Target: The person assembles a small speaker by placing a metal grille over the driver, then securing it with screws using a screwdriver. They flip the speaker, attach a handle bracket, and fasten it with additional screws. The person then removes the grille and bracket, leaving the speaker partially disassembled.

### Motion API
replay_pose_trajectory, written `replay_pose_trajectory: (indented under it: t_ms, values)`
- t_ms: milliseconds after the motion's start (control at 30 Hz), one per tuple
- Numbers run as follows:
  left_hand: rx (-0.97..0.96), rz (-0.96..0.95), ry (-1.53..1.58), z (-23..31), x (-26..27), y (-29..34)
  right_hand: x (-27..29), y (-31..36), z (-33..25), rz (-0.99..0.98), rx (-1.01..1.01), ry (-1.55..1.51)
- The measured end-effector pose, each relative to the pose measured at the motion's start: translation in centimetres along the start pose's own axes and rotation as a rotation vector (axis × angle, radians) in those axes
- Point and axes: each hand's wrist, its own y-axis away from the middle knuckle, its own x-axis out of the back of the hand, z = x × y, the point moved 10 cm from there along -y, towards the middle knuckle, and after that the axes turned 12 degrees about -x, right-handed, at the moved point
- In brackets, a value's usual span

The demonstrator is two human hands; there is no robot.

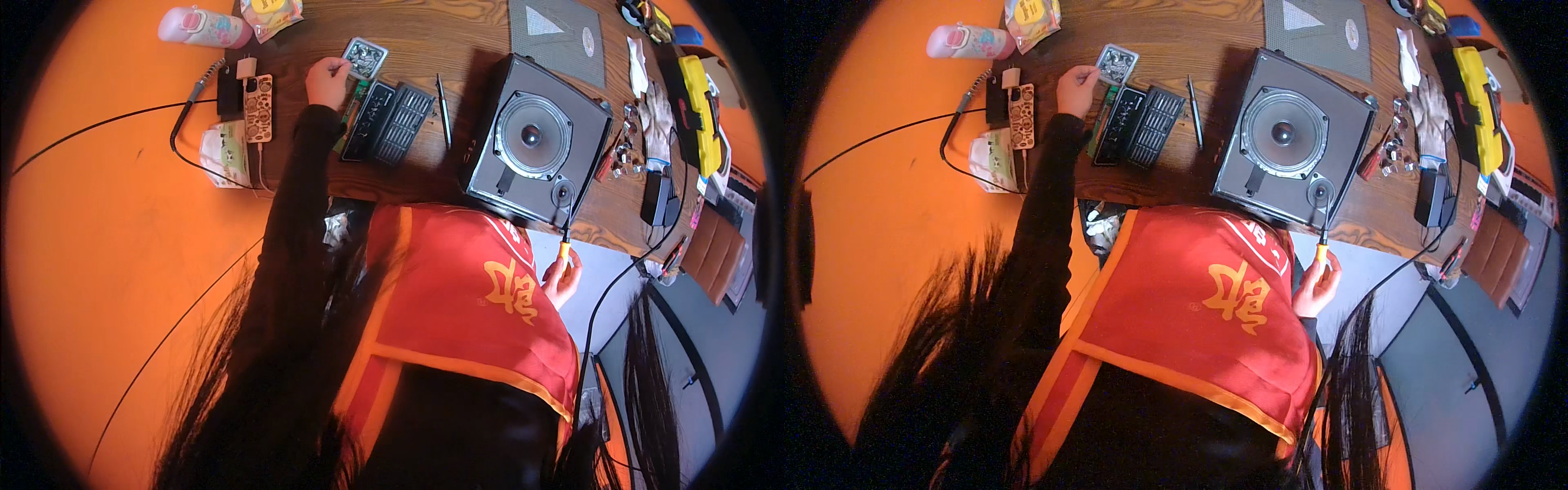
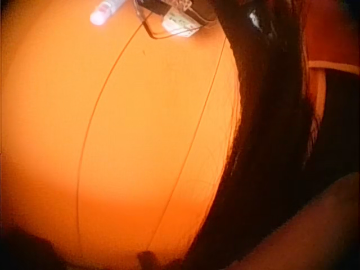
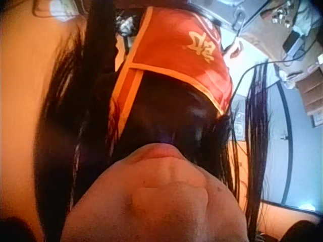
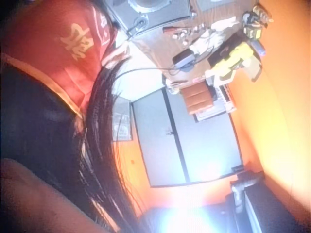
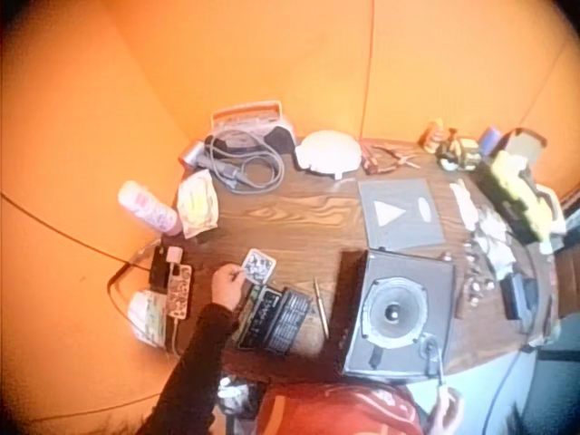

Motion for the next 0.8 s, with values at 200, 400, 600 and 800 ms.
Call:
replay_pose_trajectory:
  t_ms: [200,400,600,800]
  values:
    - [-0.004,-0.048,0.01,-2.4,-1.8,-0.5,-0.6,-0.4,-0.8,0.004,0.016,0.077]
    - [-0.022,-0.095,-0.022,-2.3,-1.7,-0.9,-1.2,-0.7,-0.6,-0.053,-0.023,0.075]
    - [0.018,0.01,-0.124,-0.1,1.0,-0.8,-1.6,-0.8,-0.6,-0.064,-0.017,0.092]
    - [-0.134,-0.004,-0.172,8.4,1.4,5.5,-1.7,-0.5,-0.7,-0.041,0.024,0.079]
